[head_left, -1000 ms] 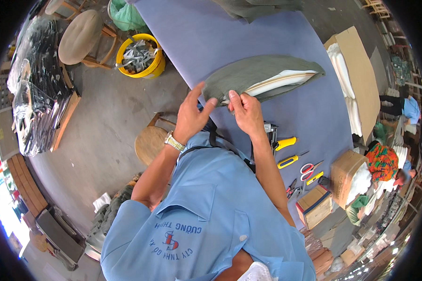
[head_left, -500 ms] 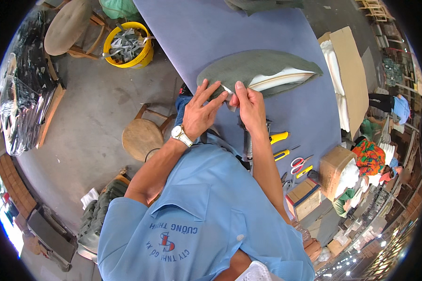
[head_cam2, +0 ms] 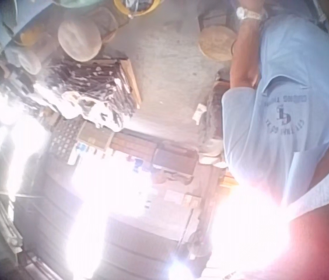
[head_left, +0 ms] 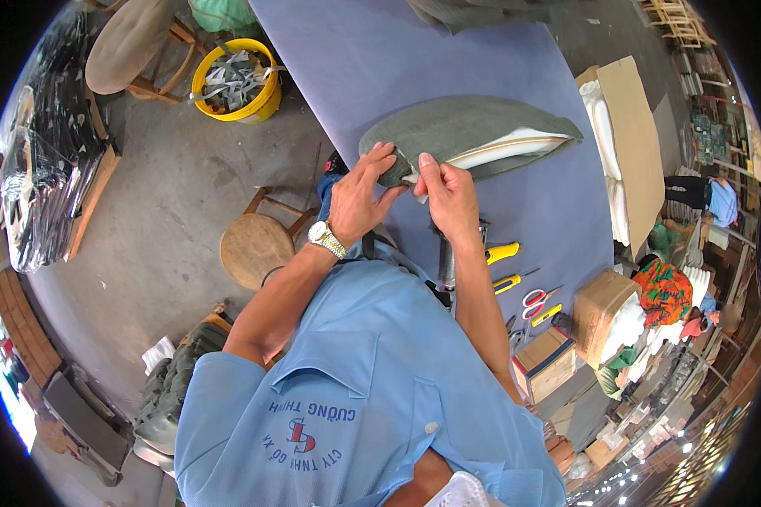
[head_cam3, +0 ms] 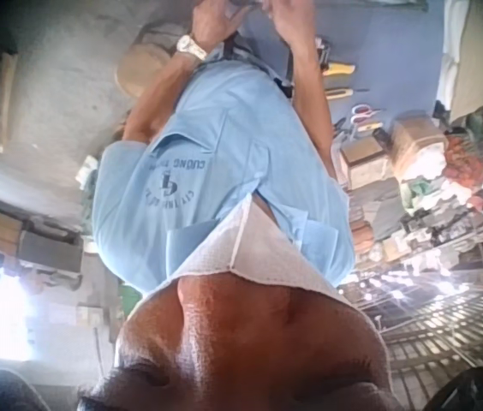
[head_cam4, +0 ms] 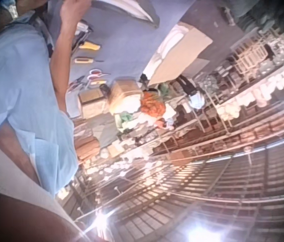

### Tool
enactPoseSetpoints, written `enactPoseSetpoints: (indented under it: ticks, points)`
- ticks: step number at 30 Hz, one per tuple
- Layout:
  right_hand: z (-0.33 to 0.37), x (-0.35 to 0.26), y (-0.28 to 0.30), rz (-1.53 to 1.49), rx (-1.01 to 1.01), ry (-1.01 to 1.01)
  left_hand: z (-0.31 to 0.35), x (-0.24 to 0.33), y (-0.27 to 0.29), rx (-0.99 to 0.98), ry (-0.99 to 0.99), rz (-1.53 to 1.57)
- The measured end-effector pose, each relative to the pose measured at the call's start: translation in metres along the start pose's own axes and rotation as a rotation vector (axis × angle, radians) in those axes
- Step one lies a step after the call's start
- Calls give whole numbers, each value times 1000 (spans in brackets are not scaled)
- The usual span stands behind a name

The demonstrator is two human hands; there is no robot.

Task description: The person assembles cushion covers by wrapping fabric around foam inserts, securing edges with a staple gun, and trimming excess fabric with a utility knife. The person repeatedly folds, staples, and cuts the fabric to fit the foam, then places finished cushions on a stack.

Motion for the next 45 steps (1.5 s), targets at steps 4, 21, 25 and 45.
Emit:
enactPoseSetpoints:
  ticks: [4,21,25,45]
  points:
    - [10,5,1,68,-6,-24,5,0,-7,-37,-8,-7]
    - [-3,-11,1,180,109,170,-28,3,13,-47,58,-104]
    - [-19,-4,-13,102,173,269,-51,9,26,-258,227,-140]
    - [-51,8,-41,-173,107,379,-61,-41,20,-222,458,331]
Point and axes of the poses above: each hand's wrist, its own z-axis away from the middle knuckle, its own y-axis out of the back of the hand, x = y × z, the point moved 6 cm from there along -z, towards the middle knuckle, and after that the axes turned 2 degrees about z, right-handed, at the moved point
